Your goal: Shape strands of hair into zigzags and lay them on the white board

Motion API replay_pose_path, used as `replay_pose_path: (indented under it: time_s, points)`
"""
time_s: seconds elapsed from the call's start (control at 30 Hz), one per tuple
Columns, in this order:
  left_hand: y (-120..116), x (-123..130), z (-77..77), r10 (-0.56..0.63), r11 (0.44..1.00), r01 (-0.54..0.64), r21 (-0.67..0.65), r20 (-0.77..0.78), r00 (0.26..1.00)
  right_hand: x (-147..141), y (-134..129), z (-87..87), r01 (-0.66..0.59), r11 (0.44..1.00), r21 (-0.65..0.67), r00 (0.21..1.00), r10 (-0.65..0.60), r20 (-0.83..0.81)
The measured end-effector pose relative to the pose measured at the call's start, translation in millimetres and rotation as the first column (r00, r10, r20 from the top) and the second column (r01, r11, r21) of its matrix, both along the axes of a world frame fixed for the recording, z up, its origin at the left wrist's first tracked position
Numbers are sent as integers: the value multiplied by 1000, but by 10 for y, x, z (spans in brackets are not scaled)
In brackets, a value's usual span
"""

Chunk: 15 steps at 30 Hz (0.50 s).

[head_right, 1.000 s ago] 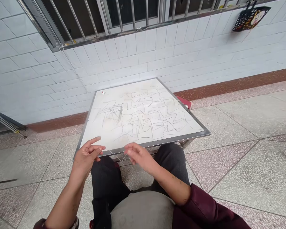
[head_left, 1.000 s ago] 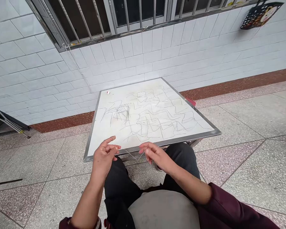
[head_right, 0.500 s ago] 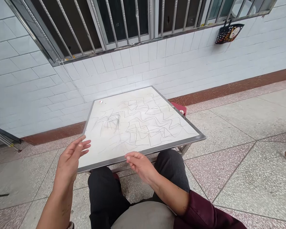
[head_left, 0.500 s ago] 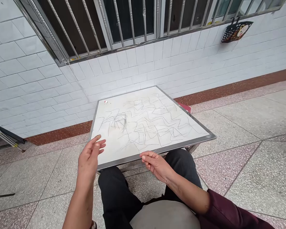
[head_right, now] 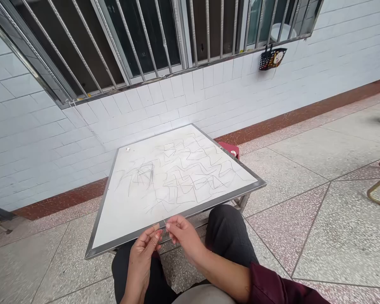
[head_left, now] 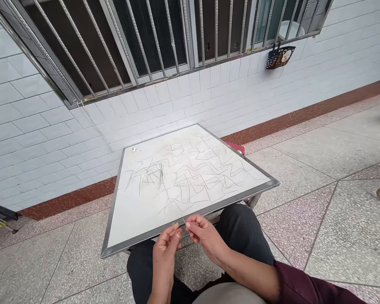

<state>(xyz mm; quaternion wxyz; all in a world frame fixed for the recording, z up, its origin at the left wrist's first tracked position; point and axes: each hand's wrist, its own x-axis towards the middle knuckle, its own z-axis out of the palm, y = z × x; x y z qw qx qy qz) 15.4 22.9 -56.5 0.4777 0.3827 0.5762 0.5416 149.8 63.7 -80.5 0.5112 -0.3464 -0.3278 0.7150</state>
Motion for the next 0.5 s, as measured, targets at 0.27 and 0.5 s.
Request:
replay_pose_path:
  time_s: [0.27, 0.5]
  points:
    - [-8, 114, -139, 60, 998, -62, 15, 101, 993, -28, -151, -220, -84, 996, 29, 996, 84, 27]
    - [6, 205, -326, 60, 995, -76, 58, 236, 970, 2, -218, -316, -114, 991, 70, 993, 112, 20]
